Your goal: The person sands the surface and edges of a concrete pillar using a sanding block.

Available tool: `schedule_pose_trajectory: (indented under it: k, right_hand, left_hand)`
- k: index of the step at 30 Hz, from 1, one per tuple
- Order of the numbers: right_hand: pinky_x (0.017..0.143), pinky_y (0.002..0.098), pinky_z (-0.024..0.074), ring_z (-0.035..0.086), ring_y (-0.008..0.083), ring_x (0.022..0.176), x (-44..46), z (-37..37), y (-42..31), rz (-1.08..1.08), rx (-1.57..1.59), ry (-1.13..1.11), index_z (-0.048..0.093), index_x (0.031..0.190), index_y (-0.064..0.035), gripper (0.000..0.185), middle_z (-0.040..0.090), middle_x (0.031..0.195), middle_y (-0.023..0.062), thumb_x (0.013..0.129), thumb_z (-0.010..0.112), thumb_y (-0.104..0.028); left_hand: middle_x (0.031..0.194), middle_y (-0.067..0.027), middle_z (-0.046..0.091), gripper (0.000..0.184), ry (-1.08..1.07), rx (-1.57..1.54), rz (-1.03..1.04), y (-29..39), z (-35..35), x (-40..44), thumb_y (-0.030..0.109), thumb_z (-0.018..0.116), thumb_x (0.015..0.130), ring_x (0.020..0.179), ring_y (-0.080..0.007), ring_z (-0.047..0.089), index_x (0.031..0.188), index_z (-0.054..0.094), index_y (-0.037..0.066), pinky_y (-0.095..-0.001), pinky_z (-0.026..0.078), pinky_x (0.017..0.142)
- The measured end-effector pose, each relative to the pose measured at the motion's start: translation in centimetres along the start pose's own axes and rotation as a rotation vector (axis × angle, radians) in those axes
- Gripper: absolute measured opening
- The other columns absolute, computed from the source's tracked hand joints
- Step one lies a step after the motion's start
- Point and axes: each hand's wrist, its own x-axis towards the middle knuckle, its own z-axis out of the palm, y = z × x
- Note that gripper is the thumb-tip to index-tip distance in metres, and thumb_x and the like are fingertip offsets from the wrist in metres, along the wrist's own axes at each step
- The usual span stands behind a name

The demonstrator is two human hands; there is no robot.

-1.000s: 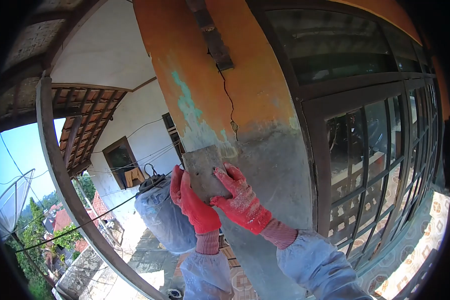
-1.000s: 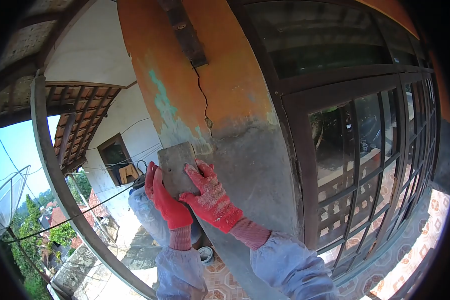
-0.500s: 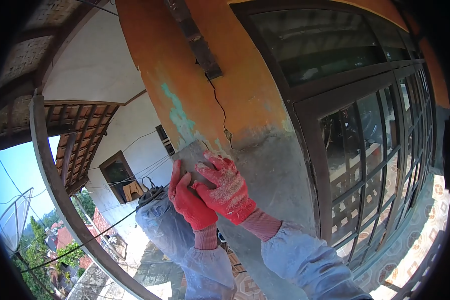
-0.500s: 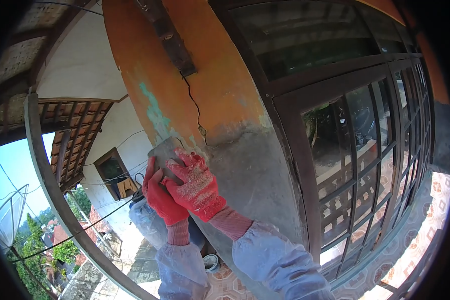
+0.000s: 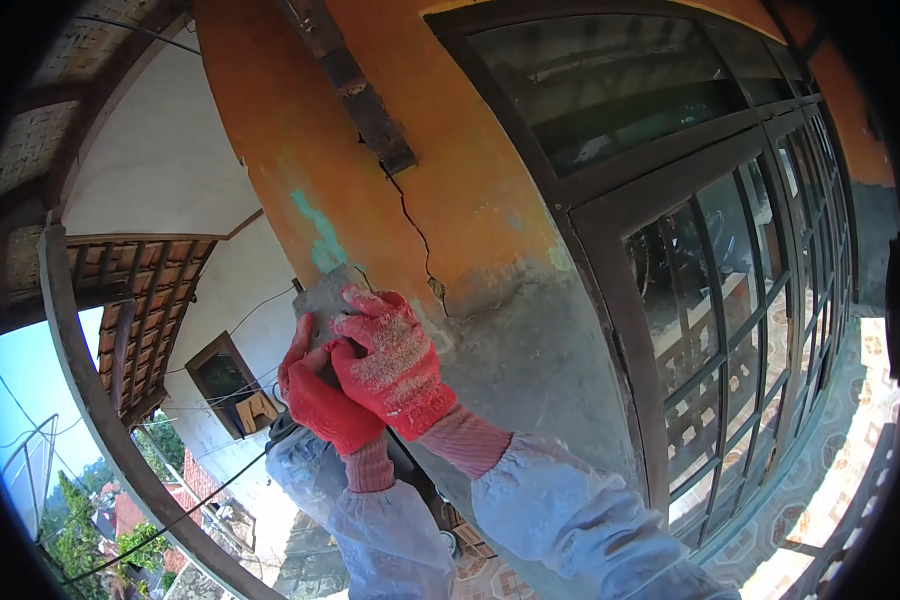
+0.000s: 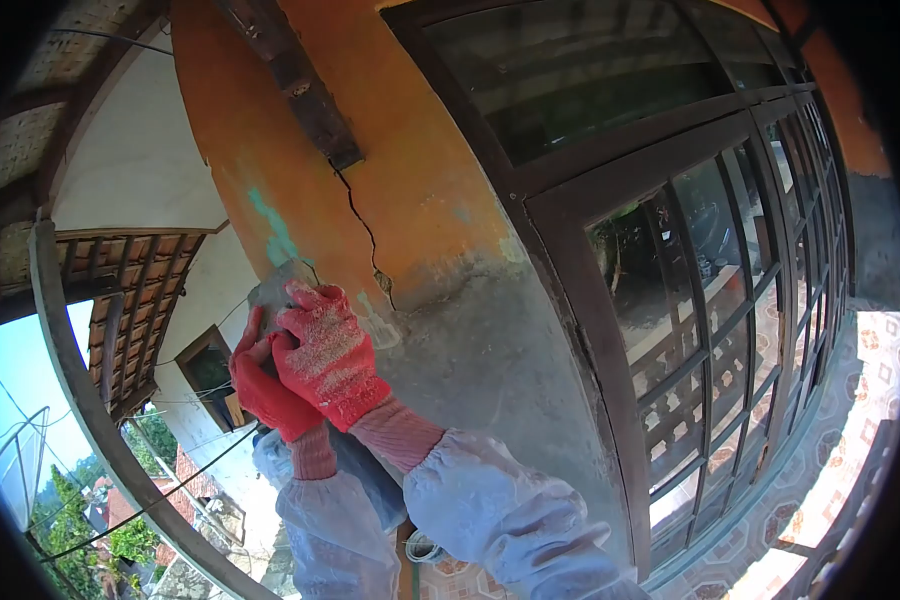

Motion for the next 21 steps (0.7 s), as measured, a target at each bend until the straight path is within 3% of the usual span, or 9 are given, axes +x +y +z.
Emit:
schedule_pose_trajectory:
  k: [2,4,5,7,12,15,17,19,21]
  right_hand:
    - [0.091,0.0445,0.0525,0.058,0.0366,0.112,-2.3,-0.8,-0.1,0.008,-0.013,0.008,0.071,0.091,-0.0116,0.019,0.063,0.124,0.0071,0.072,0.069,-0.012]
    - [0.086,0.0464,0.0534,0.059,0.0364,0.109,-4.1,-2.4,0.2,0.006,-0.018,-0.047,0.069,0.089,-0.0109,0.019,0.064,0.121,0.0079,0.070,0.071,-0.010]
    - [0.086,0.0464,0.0534,0.059,0.0364,0.109,-3.7,-2.1,0.6,-0.006,-0.021,-0.035,0.069,0.089,-0.0109,0.019,0.064,0.121,0.0079,0.070,0.071,-0.010]
    - [0.092,0.0432,0.0521,0.055,0.0356,0.117,-2.4,-0.8,0.9,0.047,0.043,-0.074,0.070,0.088,-0.0110,0.017,0.061,0.126,0.0057,0.073,0.068,-0.018]
    - [0.093,0.0429,0.0516,0.054,0.0342,0.117,-1.8,0.0,0.6,0.035,0.023,0.039,0.069,0.091,-0.0110,0.020,0.060,0.127,0.0052,0.073,0.068,-0.019]
    - [0.091,0.0432,0.0521,0.053,0.0339,0.119,-3.0,-1.2,1.5,0.009,0.017,-0.035,0.068,0.091,-0.0109,0.018,0.060,0.126,0.0049,0.074,0.067,-0.019]
    - [0.090,0.0437,0.0526,0.053,0.0339,0.119,-0.9,0.1,1.3,0.028,0.058,-0.065,0.067,0.089,-0.0108,0.017,0.060,0.126,0.0046,0.073,0.068,-0.018]
    - [0.088,0.0443,0.0535,0.053,0.0340,0.119,1.0,1.5,1.0,-0.032,0.073,0.102,0.068,0.088,-0.0107,0.017,0.060,0.125,0.0045,0.072,0.068,-0.016]
    - [0.088,0.0443,0.0537,0.054,0.0344,0.118,0.2,1.3,0.7,0.046,0.102,0.075,0.068,0.088,-0.0114,0.018,0.060,0.125,0.0040,0.072,0.068,-0.018]
  left_hand:
    - [0.128,-0.0176,0.062,0.009,-0.018,0.027,-0.013,-0.2,-0.8,-1.5,0.005,0.066,0.082,0.118,-0.0300,0.058,0.090,0.062,0.003,-0.0428,0.046,0.101]
    - [0.127,-0.0169,0.062,0.010,0.138,-0.609,-0.570,-0.4,-0.7,-4.0,0.003,0.066,0.081,0.119,-0.0298,0.058,0.089,0.061,0.003,-0.0418,0.046,0.100]
    - [0.127,-0.0169,0.062,0.010,0.136,-0.623,-0.558,-0.8,-0.5,-3.8,0.003,0.066,0.081,0.119,-0.0298,0.058,0.089,0.061,0.003,-0.0418,0.046,0.100]
    - [0.128,-0.0167,0.061,0.010,0.045,-0.102,-0.025,-1.3,-0.2,-2.7,0.003,0.067,0.081,0.118,-0.0299,0.058,0.089,0.060,0.003,-0.0417,0.046,0.101]
    - [0.120,-0.0227,0.066,0.013,0.002,-0.055,0.073,-1.3,-0.4,-1.4,0.003,0.069,0.079,0.118,-0.0317,0.059,0.089,0.060,0.003,-0.0434,0.044,0.103]
    - [0.121,-0.0218,0.066,0.015,0.104,-0.652,-0.394,-3.6,0.2,-3.2,0.004,0.069,0.079,0.113,-0.0315,0.061,0.091,0.061,0.003,-0.0426,0.045,0.100]
    - [0.121,-0.0207,0.067,0.015,0.132,-0.876,-0.456,-2.1,0.4,-0.3,0.005,0.069,0.079,0.108,-0.0307,0.062,0.091,0.060,0.003,-0.0415,0.047,0.096]
    - [0.125,-0.0216,0.064,0.014,0.003,0.083,0.127,-1.7,0.8,2.3,0.009,0.070,0.081,0.109,-0.0310,0.064,0.086,0.059,0.002,-0.0419,0.050,0.093]
    - [0.125,-0.0214,0.065,0.015,0.007,0.045,0.093,-2.4,0.0,0.7,0.009,0.071,0.081,0.109,-0.0315,0.064,0.085,0.059,0.002,-0.0417,0.050,0.093]
